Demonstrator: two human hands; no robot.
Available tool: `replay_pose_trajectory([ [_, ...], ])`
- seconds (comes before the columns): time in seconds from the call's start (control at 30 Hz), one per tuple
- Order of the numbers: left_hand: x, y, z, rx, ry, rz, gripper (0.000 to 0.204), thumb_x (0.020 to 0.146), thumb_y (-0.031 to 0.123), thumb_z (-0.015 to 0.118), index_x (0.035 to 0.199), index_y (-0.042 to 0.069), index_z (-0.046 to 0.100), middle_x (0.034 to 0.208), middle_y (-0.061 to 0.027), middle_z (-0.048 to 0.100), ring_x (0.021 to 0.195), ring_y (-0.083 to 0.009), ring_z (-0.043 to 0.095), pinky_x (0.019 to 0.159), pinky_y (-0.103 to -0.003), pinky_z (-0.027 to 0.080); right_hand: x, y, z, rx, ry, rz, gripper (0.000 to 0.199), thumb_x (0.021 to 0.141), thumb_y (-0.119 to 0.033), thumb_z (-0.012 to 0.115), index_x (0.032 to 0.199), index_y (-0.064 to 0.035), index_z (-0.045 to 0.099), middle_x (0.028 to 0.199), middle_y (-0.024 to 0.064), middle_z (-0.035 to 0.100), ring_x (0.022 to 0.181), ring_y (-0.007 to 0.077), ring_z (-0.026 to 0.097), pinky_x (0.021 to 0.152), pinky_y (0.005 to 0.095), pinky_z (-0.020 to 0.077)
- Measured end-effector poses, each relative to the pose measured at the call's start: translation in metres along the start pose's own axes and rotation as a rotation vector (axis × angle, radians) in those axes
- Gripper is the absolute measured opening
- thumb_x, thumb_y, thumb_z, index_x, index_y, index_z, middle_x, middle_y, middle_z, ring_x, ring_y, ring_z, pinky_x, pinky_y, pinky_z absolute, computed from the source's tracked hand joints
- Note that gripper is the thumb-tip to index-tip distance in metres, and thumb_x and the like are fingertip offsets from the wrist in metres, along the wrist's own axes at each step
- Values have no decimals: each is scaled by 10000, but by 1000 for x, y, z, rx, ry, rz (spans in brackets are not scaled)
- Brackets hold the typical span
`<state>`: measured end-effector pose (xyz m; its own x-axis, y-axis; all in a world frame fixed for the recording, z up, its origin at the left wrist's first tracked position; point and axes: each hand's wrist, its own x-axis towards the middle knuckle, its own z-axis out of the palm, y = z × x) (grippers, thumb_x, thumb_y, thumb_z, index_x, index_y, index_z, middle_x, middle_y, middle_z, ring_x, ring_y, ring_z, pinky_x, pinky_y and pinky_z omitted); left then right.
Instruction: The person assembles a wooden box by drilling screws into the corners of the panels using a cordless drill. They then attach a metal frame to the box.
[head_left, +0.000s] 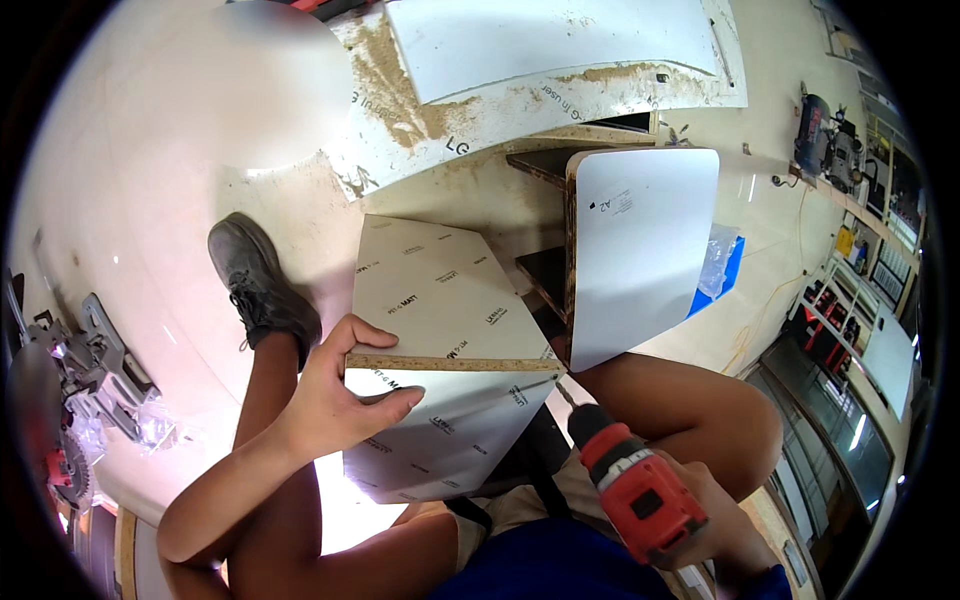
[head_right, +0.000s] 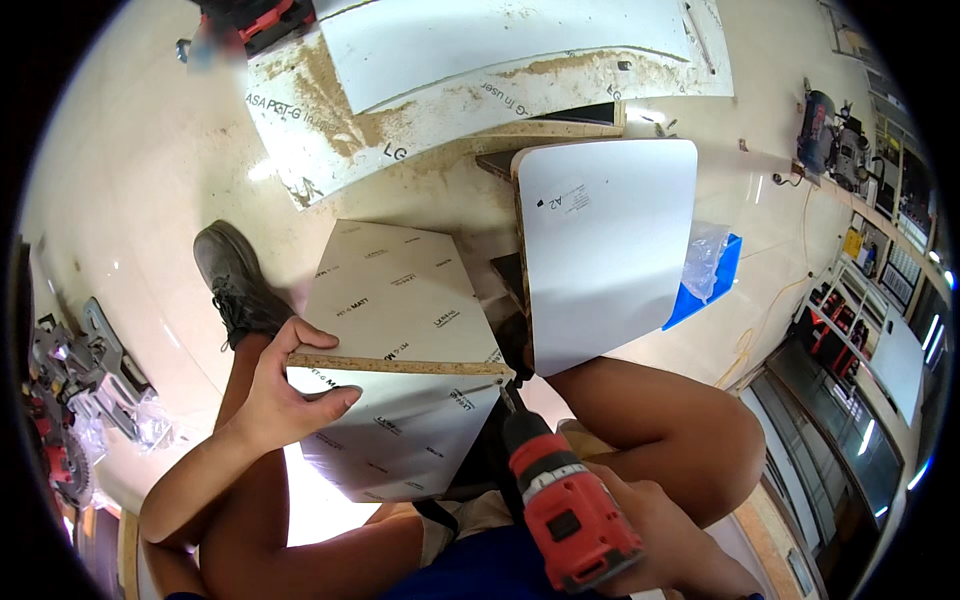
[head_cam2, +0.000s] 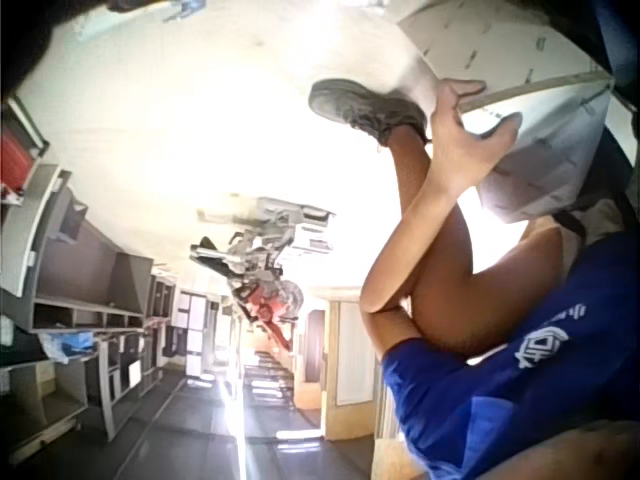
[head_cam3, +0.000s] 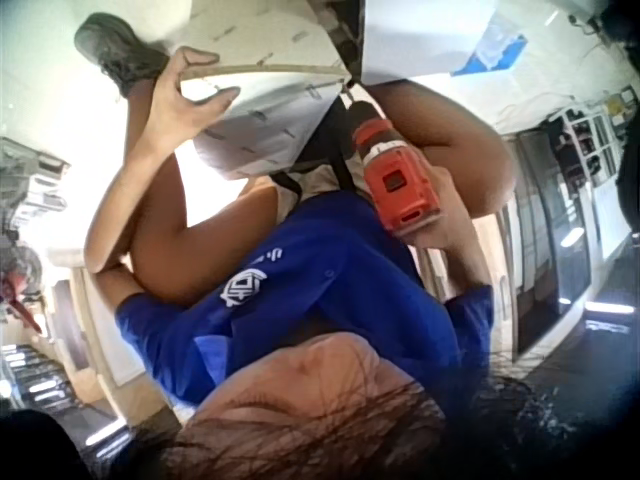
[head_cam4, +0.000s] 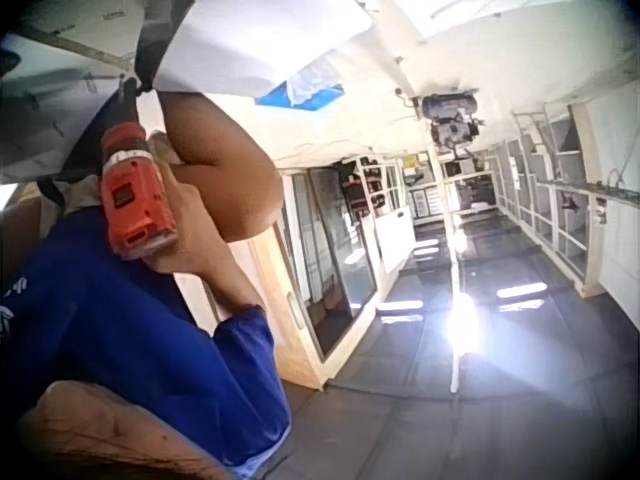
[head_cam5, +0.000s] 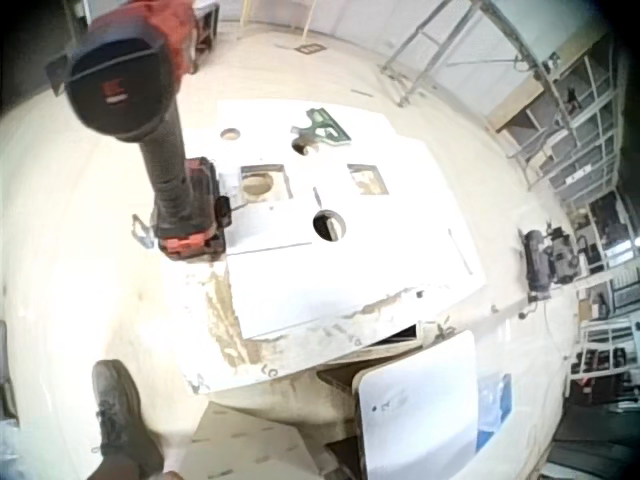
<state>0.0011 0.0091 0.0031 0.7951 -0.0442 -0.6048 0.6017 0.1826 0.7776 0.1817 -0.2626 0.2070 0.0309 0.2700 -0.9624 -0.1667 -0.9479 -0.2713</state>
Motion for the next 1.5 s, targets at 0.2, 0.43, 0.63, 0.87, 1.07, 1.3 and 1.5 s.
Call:
replay_pose_trajectory([
  [0.2, 7, 10, -1, -5, -47, -60, 484, 778, 4, 805, 1123, 42, 468, 1062, -67, 606, 980, -104, 609, 868, -265, 494, -19, -2, -20, 239, 26, -34, 574, 679, -188, 791, 1161, 5, 548, 908, 105, 680, 767, 220, 680, 740, 311, 531],
  [0.43, 0, 21, 2, 54, 39, -183, 747, 740, 161, 872, 1324, 36, 424, 1216, -90, 530, 1161, -174, 506, 1015, -315, 399, -28, 14, -46, 455, 25, -89, 544, 745, -115, 744, 1216, 31, 514, 907, 117, 672, 748, 196, 663, 736, 276, 523],
  [0.63, -4, 29, 2, 48, 120, -258, 703, 826, 103, 806, 1376, 20, 377, 1231, -118, 535, 1150, -204, 550, 1007, -328, 433, -23, 25, -74, 666, -71, -125, 521, 801, -53, 704, 1262, 53, 484, 906, 128, 665, 731, 176, 649, 732, 247, 515],
  [0.87, -17, 41, 4, -289, 228, -582, 686, 1000, 401, 567, 1473, 7, 264, 1298, -126, 565, 1190, -192, 539, 1013, -319, 410, -13, 66, -105, 864, -242, -324, 496, 836, 29, 652, 1291, 79, 460, 884, 129, 655, 710, 143, 628, 690, 215, 499],
  [1.07, -3, 51, 31, -485, 381, -453, 595, 1011, 385, 541, 1409, -44, 434, 1318, -141, 589, 1260, -218, 522, 1088, -361, 364, -13, 70, -98, 1007, -164, -347, 413, 842, 78, 581, 1240, 92, 472, 833, 105, 631, 708, 136, 615, 683, 221, 497],
  [1.3, -16, 35, 14, -436, 374, -552, 463, 969, 274, 627, 1314, -26, 549, 1255, -101, 630, 1172, -199, 578, 1035, -369, 425, -16, 60, -107, 883, -222, -279, 391, 840, 55, 609, 1208, 94, 484, 832, 84, 630, 744, 132, 631, 725, 231, 522],
  [1.5, -21, 29, 11, -211, 271, -373, 516, 910, 147, 715, 1340, -37, 496, 1336, -136, 559, 1212, -192, 540, 1012, -330, 439, -15, 52, -110, 880, -247, -162, 372, 842, 55, 627, 1189, 94, 500, 841, 77, 629, 766, 132, 638, 747, 232, 527],
])
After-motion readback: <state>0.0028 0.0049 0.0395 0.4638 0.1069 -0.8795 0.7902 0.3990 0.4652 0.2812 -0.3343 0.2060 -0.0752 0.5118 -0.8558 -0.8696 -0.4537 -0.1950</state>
